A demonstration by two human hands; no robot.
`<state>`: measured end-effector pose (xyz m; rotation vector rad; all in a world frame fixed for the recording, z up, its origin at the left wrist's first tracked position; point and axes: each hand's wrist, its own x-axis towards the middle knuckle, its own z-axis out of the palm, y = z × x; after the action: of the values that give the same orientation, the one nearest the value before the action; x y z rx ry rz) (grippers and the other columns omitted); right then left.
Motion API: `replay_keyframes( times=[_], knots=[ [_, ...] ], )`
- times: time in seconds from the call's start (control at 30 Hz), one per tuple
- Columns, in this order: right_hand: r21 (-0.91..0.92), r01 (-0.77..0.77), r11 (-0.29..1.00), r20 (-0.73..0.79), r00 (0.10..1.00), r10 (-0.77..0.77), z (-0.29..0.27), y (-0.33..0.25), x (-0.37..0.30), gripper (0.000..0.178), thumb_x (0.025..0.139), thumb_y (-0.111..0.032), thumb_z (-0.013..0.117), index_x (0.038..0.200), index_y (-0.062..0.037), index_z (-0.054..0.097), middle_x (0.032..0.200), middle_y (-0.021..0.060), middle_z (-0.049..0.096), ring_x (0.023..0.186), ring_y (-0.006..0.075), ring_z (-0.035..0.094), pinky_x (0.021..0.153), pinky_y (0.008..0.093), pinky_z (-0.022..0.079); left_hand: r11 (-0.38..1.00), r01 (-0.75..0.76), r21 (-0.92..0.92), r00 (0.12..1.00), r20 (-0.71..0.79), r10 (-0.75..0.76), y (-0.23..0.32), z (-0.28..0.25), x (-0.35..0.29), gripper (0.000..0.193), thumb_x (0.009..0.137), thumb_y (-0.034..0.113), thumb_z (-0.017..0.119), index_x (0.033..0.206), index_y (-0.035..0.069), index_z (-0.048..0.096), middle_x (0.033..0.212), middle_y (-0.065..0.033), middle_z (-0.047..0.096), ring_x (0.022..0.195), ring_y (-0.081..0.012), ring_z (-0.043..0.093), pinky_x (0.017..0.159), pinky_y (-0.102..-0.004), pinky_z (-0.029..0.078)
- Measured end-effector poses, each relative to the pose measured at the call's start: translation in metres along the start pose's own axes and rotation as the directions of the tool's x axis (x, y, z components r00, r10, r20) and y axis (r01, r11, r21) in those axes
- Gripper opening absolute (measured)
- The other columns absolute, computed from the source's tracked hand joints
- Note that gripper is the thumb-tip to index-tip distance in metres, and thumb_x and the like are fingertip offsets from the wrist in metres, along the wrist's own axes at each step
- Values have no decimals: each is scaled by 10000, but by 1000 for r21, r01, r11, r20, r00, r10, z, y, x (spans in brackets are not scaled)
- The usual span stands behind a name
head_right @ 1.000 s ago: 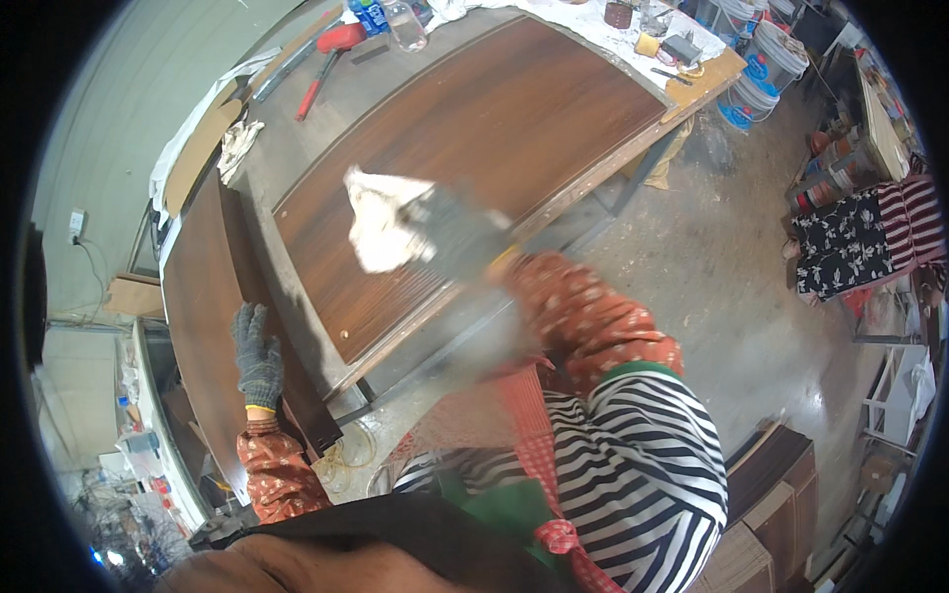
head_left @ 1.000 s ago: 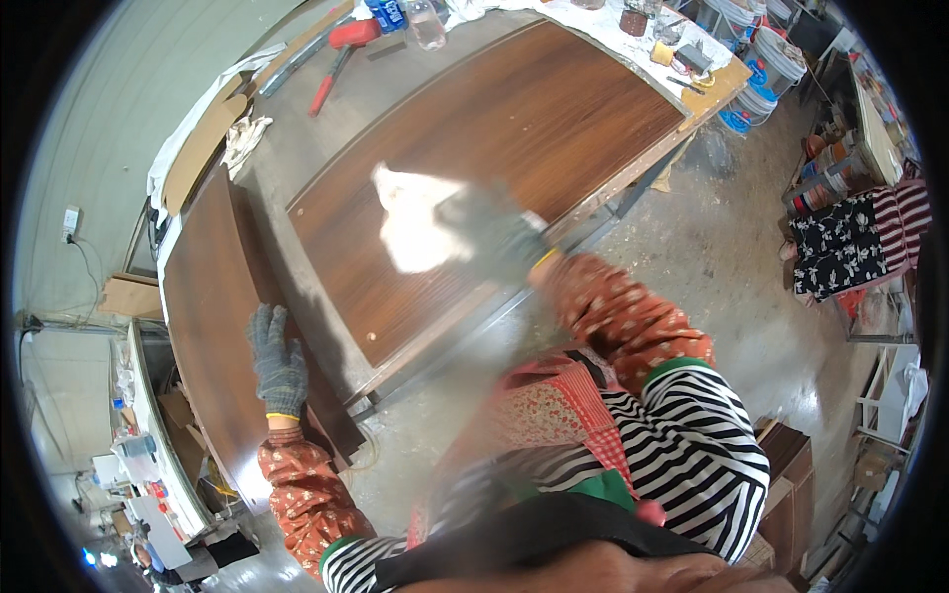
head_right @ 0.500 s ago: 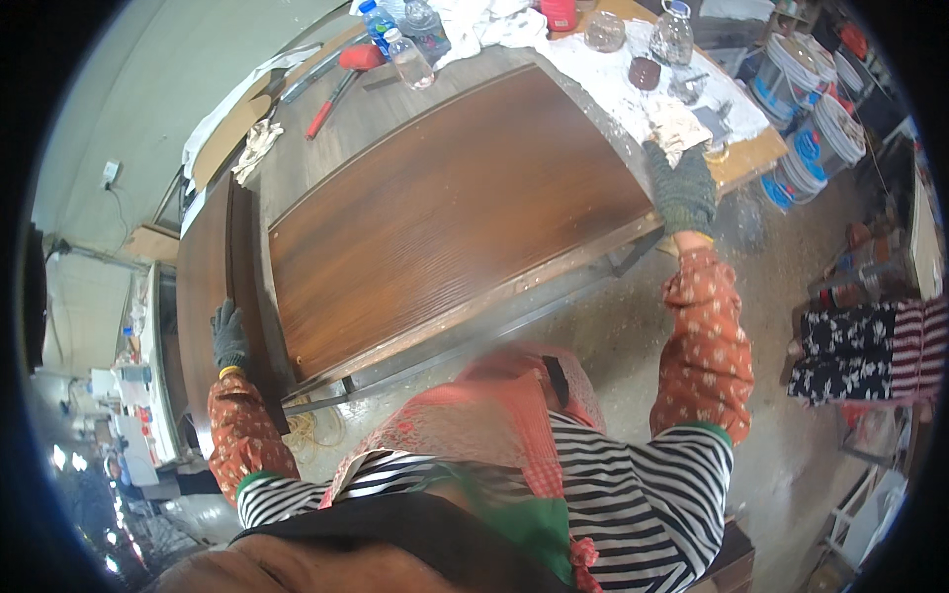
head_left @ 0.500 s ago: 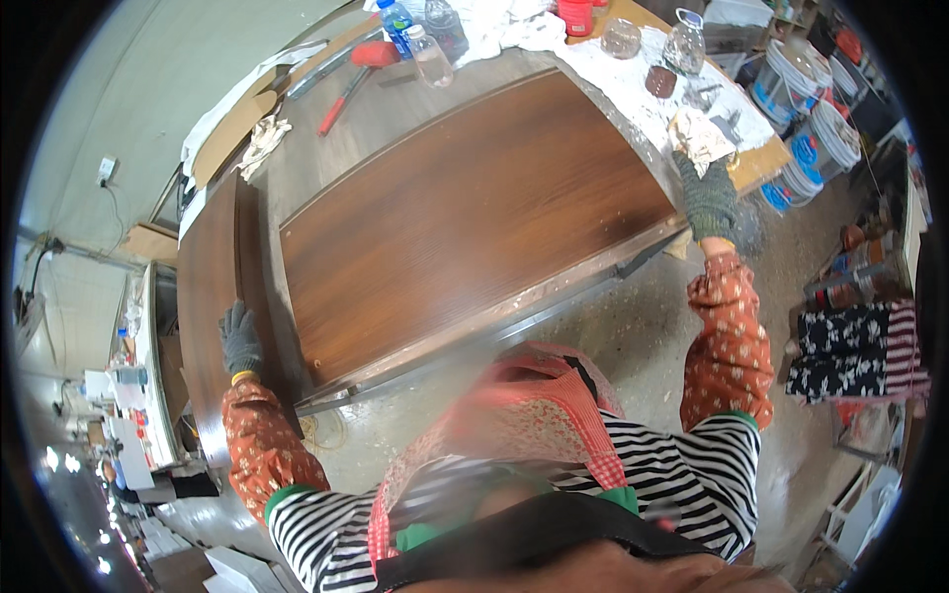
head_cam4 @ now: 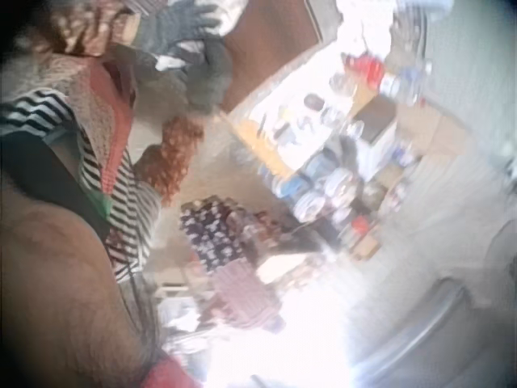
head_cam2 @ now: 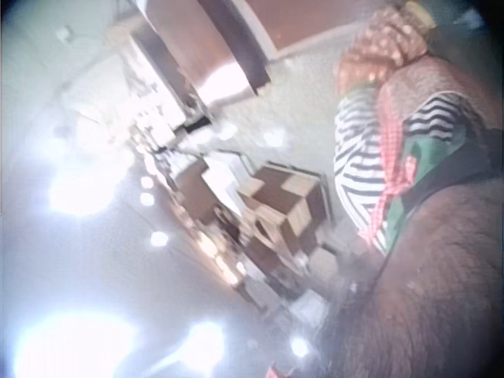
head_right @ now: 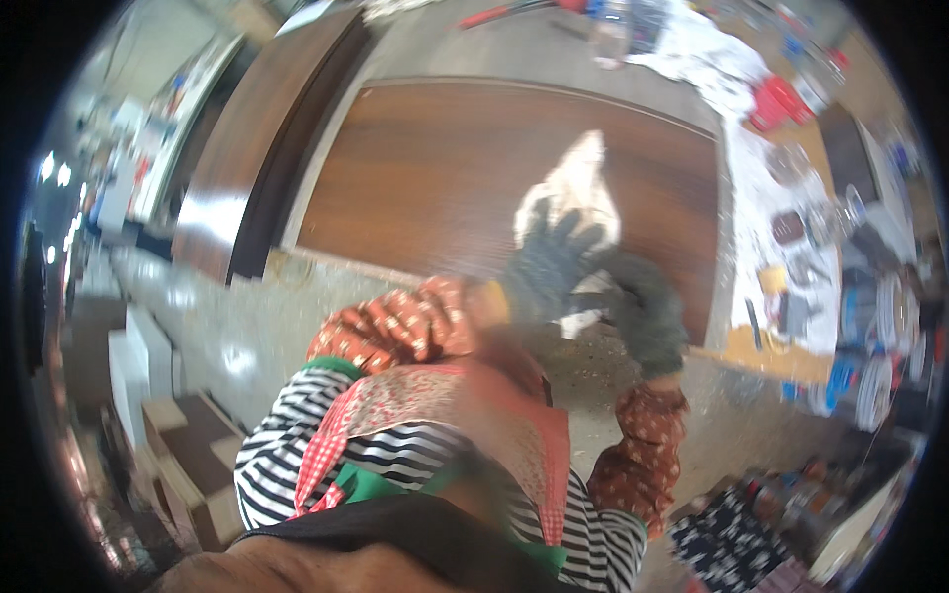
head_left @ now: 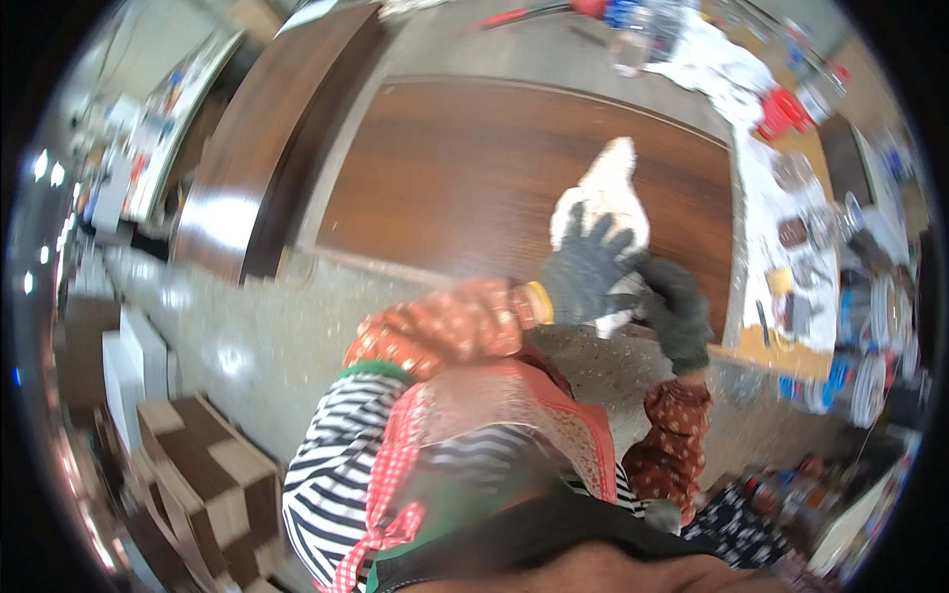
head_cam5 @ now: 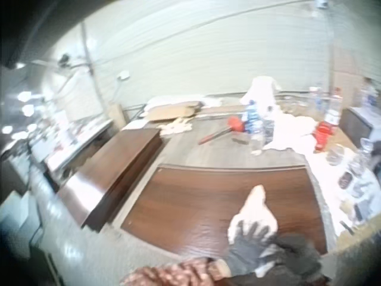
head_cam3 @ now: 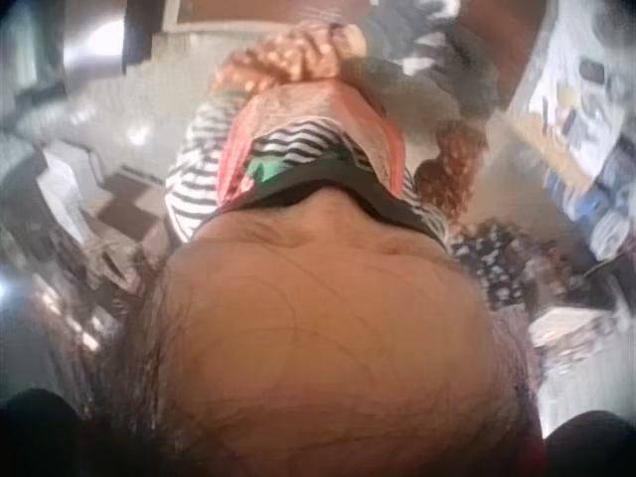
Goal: The person wipes a large brown wooden panel with a white cloth, moving across the surface and edges. The person flips the panel over and continues wiping the other side, then returns to the first side to finish cleaning.
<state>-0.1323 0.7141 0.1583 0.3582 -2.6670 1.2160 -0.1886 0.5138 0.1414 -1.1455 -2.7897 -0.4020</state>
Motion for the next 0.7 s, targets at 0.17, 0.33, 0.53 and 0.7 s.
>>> replay_keyframes(
  times=[0.17,0.33,0.53,0.7],
  knots=[
    [-726,-316,611,-328,940,96,-4,46,-5,564,936,-433,609,1359,-65,551,1401,263,494,1312,450,434,1111,527,338,997,-50,-61,991,-124,42,-20,8,-27,710,873,620,511,1430,181,502,1494,-105,417,1431,-388,283,1184,-658,60],
    [-734,-423,532,-357,906,228,3,47,1,611,949,-503,559,1395,-87,524,1445,280,445,1345,461,393,1115,562,316,864,404,302,913,-195,-359,-127,-37,-129,651,916,567,466,1439,182,490,1584,-128,334,1507,-342,174,1188,-624,0],
    [-748,-423,511,-338,906,256,0,33,6,618,965,-500,537,1364,-29,543,1416,296,471,1317,462,435,1102,526,349,531,820,-213,405,-439,-802,-237,-101,-227,396,909,260,641,1254,67,619,1210,-178,653,1122,-360,610,993,-458,448],
    [-714,-468,521,-348,883,316,2,23,8,620,985,-475,503,1366,14,531,1441,298,453,1341,450,419,1117,514,334,629,751,-198,416,-597,-685,-234,-97,-243,354,883,218,680,1208,80,652,1178,-162,670,1112,-338,618,980,-432,474]
  ],
)
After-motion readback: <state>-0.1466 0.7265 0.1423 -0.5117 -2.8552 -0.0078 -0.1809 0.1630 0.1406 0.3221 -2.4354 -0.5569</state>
